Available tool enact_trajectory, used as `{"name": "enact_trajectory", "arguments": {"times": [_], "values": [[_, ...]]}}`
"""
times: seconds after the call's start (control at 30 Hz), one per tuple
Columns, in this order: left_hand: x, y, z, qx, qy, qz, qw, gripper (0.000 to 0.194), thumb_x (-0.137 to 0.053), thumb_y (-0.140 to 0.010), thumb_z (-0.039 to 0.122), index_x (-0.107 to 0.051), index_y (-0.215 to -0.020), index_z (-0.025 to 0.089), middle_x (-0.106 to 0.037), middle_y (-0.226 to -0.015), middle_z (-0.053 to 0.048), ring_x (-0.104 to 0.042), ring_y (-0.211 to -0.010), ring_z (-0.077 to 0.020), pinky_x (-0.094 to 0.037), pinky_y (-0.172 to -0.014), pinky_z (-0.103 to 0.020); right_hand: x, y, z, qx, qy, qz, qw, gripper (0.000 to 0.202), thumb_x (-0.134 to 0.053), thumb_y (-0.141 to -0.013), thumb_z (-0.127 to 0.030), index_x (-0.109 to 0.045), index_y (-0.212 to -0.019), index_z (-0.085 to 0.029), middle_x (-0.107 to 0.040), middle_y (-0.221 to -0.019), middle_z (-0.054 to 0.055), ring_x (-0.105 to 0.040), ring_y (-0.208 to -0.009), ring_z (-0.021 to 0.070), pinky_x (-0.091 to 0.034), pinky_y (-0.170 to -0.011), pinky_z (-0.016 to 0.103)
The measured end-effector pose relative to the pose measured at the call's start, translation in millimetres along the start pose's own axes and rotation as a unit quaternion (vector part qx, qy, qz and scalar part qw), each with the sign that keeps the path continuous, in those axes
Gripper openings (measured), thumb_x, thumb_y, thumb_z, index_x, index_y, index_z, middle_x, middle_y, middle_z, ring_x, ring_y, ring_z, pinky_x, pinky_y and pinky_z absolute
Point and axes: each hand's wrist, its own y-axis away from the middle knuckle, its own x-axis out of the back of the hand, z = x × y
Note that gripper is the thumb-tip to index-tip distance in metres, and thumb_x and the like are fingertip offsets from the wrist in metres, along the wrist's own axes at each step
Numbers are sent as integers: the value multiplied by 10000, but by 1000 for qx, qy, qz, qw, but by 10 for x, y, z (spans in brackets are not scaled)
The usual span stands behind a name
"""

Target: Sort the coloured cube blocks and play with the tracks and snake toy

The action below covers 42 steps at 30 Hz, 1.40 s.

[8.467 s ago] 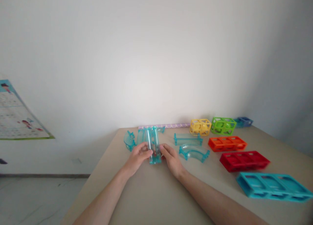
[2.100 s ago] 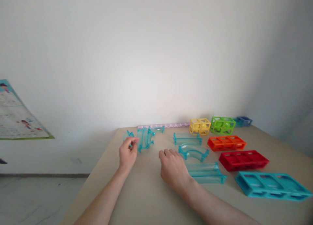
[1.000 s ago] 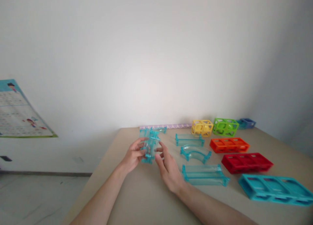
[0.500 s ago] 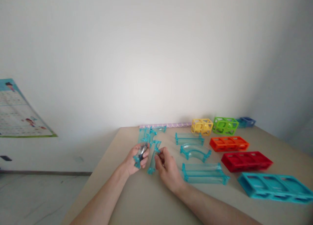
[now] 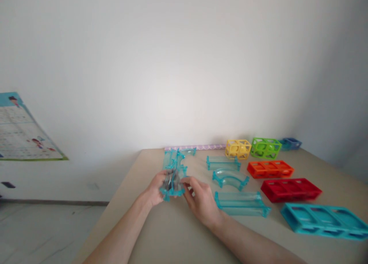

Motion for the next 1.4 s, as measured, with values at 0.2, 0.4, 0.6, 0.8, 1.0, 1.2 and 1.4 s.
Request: {"name": "enact_trajectory", "arguments": {"times": [0.2, 0.4, 0.6, 0.8, 1.0, 1.2, 1.4], "values": [[-95, 55, 9, 4, -35, 12, 999, 158, -667, -653, 160, -652, -806, 126, -625, -508, -23, -549, -357, -136, -422, -349, -217, 5, -41, -33, 37, 43, 44, 997, 59, -533, -883, -209, -583, -913, -210, -546, -1042, 92, -565, -880, 188, -484, -765, 313], [-116, 45, -15, -28, -43, 16, 999, 152, -695, -654, 172, -609, -777, 146, -591, -519, 15, -544, -383, -112, -442, -362, -201, -11, -17, -45, -33, -4, 59, 998, 90, -488, -909, -200, -446, -831, -218, -540, -1181, 104, -588, -804, 150, -485, -691, 280], [-216, 92, 0, -45, -60, 14, 997, 209, -722, -653, 198, -581, -802, 161, -571, -542, 36, -544, -410, -106, -441, -388, -201, -20, -37, -38, -45, 10, 55, 997, 161, -474, -917, -224, -410, -770, -220, -528, -953, 58, -542, -678, 126, -431, -570, 238], [-218, 102, -23, -44, -76, 12, 996, 290, -674, -595, 106, -624, -874, 168, -603, -558, 38, -532, -390, -105, -442, -393, -216, -23, -22, -14, -55, 3, 20, 998, 117, -462, -932, -237, -453, -818, -215, -538, -1046, 70, -530, -631, 109, -429, -543, 235], [-244, 110, 23, -62, -87, -14, 994, 237, -747, -629, 174, -663, -848, 142, -638, -660, -7, -566, -514, -106, -472, -504, -226, -16, -18, 3, -50, 6, 16, 999, 88, -486, -920, -225, -480, -833, -215, -541, -1149, 87, -550, -645, 114, -445, -552, 242], [-253, 142, 58, -113, -79, -43, 990, 327, -695, -759, 454, -661, -895, 159, -611, -752, -26, -551, -608, -125, -469, -559, -245, -10, -35, 3, -57, 1, 24, 998, 88, -487, -922, -214, -472, -836, -216, -548, -1093, 72, -556, -672, 122, -455, -591, 245], [-222, 181, 81, -226, -197, -49, 953, 711, -870, -535, 401, -605, -1162, 194, -630, -936, -53, -569, -901, -198, -447, -733, -235, 3, -41, -24, -43, -6, 13, 999, 101, -459, -931, -204, -477, -832, -217, -559, -1069, 69, -568, -723, 139, -452, -616, 250]]}}
